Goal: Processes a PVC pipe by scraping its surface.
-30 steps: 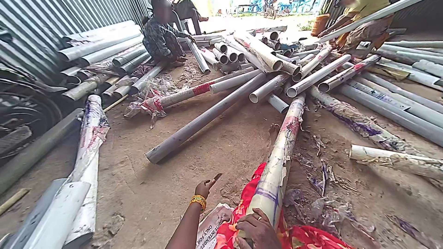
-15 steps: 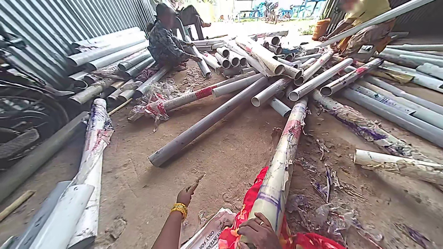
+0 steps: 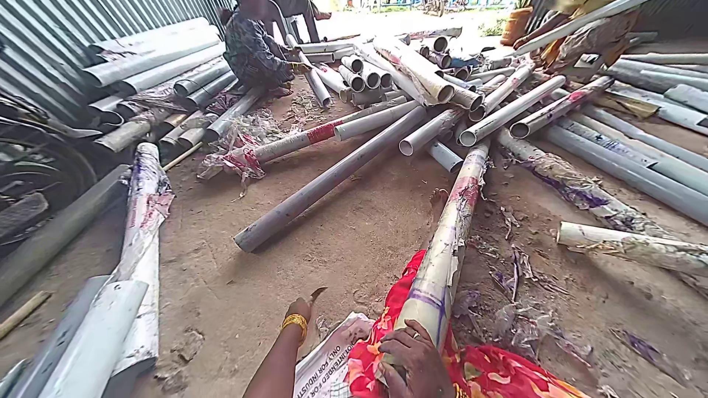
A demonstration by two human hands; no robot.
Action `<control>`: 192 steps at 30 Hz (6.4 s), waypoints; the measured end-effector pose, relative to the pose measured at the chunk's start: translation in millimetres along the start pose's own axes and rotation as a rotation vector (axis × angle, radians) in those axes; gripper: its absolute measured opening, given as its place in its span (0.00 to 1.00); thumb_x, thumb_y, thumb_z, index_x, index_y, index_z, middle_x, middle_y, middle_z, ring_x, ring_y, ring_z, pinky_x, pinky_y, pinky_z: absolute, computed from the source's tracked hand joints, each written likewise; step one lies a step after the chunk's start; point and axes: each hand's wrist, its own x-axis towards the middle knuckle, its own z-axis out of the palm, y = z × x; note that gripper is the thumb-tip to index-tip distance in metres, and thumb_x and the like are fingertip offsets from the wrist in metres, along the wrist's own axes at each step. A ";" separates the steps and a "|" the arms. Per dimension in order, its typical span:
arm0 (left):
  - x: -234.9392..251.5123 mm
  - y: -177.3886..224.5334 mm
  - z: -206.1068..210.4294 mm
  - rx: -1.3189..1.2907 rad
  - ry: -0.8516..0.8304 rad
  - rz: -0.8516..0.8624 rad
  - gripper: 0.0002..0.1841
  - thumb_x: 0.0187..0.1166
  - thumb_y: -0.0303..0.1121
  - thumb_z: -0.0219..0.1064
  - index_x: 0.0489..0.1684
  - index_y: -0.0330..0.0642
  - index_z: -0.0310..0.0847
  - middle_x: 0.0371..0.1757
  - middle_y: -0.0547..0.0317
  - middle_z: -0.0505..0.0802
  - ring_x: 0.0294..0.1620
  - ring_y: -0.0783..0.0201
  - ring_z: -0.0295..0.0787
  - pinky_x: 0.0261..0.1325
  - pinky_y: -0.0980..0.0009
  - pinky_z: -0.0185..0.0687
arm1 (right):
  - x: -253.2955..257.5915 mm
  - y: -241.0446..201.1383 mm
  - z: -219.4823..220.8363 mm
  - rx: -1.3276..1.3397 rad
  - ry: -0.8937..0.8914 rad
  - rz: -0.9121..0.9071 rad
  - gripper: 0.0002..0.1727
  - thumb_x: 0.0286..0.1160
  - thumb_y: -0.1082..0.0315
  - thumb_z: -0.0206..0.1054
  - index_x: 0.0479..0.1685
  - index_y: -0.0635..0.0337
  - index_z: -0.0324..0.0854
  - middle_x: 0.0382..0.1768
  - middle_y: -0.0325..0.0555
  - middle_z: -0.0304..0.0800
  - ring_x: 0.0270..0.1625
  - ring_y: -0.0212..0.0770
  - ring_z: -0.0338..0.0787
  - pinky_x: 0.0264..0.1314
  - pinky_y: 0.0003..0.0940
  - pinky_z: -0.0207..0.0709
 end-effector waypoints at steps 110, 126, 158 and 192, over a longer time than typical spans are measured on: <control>-334.8 172.5 11.7 -0.824 -0.295 1.618 0.19 0.80 0.54 0.69 0.61 0.58 0.92 0.53 0.78 0.97 0.53 0.82 0.91 0.59 0.78 0.87 | -67.5 -9.7 -124.1 0.891 0.444 0.248 0.13 0.87 0.60 0.57 0.44 0.58 0.83 0.26 0.20 0.79 0.28 0.11 0.77 0.34 0.11 0.74; -330.2 163.8 0.7 -0.823 -0.405 1.693 0.09 0.80 0.42 0.73 0.52 0.59 0.95 0.55 0.79 0.96 0.55 0.82 0.90 0.61 0.78 0.86 | -65.6 -14.1 -122.5 1.424 0.183 0.240 0.13 0.87 0.65 0.54 0.39 0.47 0.85 0.22 0.19 0.83 0.24 0.17 0.80 0.31 0.14 0.76; -280.9 100.8 29.5 0.349 0.021 1.550 0.19 0.89 0.37 0.57 0.30 0.32 0.82 0.28 0.46 0.87 0.35 0.46 0.90 0.38 0.50 0.84 | -133.4 -21.0 -101.1 0.527 0.138 0.558 0.20 0.80 0.68 0.61 0.64 0.74 0.79 0.43 0.36 0.89 0.38 0.17 0.84 0.42 0.13 0.79; -268.1 100.1 37.8 0.033 -0.261 1.592 0.18 0.89 0.32 0.55 0.25 0.34 0.77 0.22 0.54 0.78 0.27 0.60 0.77 0.33 0.63 0.71 | -75.1 52.0 -116.9 -0.374 -0.142 -0.359 0.14 0.77 0.72 0.63 0.40 0.48 0.95 0.43 0.50 0.92 0.52 0.53 0.90 0.72 0.61 0.65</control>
